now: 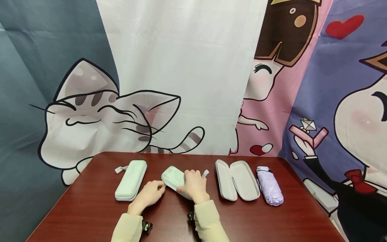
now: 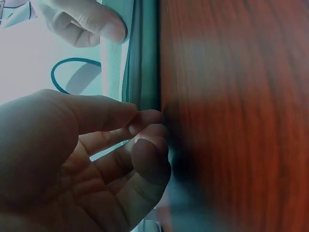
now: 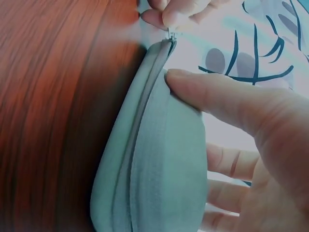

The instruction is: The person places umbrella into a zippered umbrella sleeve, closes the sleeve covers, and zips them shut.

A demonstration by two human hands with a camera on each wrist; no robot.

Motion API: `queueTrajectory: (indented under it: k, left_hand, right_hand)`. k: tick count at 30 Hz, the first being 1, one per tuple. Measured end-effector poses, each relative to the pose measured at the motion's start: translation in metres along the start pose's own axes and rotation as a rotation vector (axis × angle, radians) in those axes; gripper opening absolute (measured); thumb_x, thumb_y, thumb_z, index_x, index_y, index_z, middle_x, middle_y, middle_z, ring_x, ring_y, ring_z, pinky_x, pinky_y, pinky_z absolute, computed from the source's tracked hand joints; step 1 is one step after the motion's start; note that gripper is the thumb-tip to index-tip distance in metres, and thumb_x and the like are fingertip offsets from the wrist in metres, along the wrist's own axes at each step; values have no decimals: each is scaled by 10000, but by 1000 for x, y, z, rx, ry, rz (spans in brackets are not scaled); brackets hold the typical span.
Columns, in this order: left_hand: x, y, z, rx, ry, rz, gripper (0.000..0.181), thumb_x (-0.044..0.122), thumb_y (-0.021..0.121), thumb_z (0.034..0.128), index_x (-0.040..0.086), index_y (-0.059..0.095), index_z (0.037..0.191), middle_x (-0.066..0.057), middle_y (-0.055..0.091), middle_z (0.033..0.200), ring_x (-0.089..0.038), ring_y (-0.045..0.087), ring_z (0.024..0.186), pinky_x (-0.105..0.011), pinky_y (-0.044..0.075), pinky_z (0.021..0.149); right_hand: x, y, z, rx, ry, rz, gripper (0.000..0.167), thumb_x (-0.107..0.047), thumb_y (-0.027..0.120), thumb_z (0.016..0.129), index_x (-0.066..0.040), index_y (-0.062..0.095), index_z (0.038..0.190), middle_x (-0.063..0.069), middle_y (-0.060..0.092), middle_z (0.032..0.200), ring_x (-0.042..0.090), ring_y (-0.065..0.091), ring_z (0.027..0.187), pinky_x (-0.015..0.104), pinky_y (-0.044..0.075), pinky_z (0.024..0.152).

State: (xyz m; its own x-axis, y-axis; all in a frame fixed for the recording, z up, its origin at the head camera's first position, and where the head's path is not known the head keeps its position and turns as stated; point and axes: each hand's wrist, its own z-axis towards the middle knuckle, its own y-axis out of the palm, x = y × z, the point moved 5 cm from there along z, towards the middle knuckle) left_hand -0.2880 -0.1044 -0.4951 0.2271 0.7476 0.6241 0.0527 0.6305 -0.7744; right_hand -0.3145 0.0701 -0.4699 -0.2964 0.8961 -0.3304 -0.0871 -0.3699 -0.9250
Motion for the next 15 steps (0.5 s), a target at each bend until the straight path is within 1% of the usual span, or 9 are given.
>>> queueTrajectory:
  k: [3, 5, 7, 10, 11, 13, 15]
  left_hand:
    - [2, 3, 1, -15, 4, -7, 282, 95, 553, 944, 166, 517, 673, 35, 397, 561, -124, 382, 500, -286, 338, 507]
    - [3, 5, 1, -31, 3, -12, 280, 98, 553, 947, 166, 517, 678, 37, 392, 565, -123, 383, 504, -287, 341, 509]
    - [5, 7, 1, -43, -1, -15, 276, 97, 555, 946, 164, 517, 681, 38, 388, 567, -125, 388, 505, -289, 343, 510]
    - [4, 7, 1, -53, -5, -19, 262, 98, 558, 948, 158, 535, 694, 36, 395, 573, -127, 398, 515, -293, 349, 516]
    - [4, 7, 2, -54, -5, -18, 252, 98, 558, 949, 153, 548, 703, 35, 406, 577, -128, 404, 522, -295, 354, 524]
    - [4, 6, 2, -55, 2, -17, 227, 101, 559, 952, 146, 578, 730, 32, 437, 592, -130, 419, 540, -300, 365, 538]
    - [3, 5, 2, -59, 0, -16, 208, 110, 556, 956, 142, 605, 757, 30, 471, 611, -131, 437, 558, -304, 376, 552]
  right_hand:
    - [-2, 1, -1, 13, 26, -10, 460, -418, 867, 616, -172, 493, 723, -11, 480, 740, 239, 506, 807, 494, 414, 616]
    - [-6, 1, -3, 20, 48, -15, 447, -423, 865, 621, -160, 525, 741, 8, 498, 760, 259, 512, 835, 532, 429, 619]
    - [-9, 0, -4, 27, 71, -18, 443, -423, 867, 623, -132, 576, 789, 36, 518, 792, 283, 514, 868, 579, 433, 620]
    - [-14, -1, -6, 21, 93, -23, 499, -431, 869, 631, -94, 644, 923, 78, 551, 870, 315, 514, 925, 620, 434, 626]
    - [-14, -2, -6, 19, 93, -30, 527, -438, 867, 632, -89, 652, 963, 85, 557, 889, 320, 517, 936, 620, 436, 630]
    - [-15, -4, -7, 8, 84, -36, 536, -456, 861, 643, -85, 651, 968, 81, 559, 890, 319, 525, 925, 600, 448, 637]
    - [-14, -6, -7, -3, 60, -43, 491, -473, 846, 668, -92, 635, 896, 61, 554, 844, 306, 545, 879, 556, 461, 632]
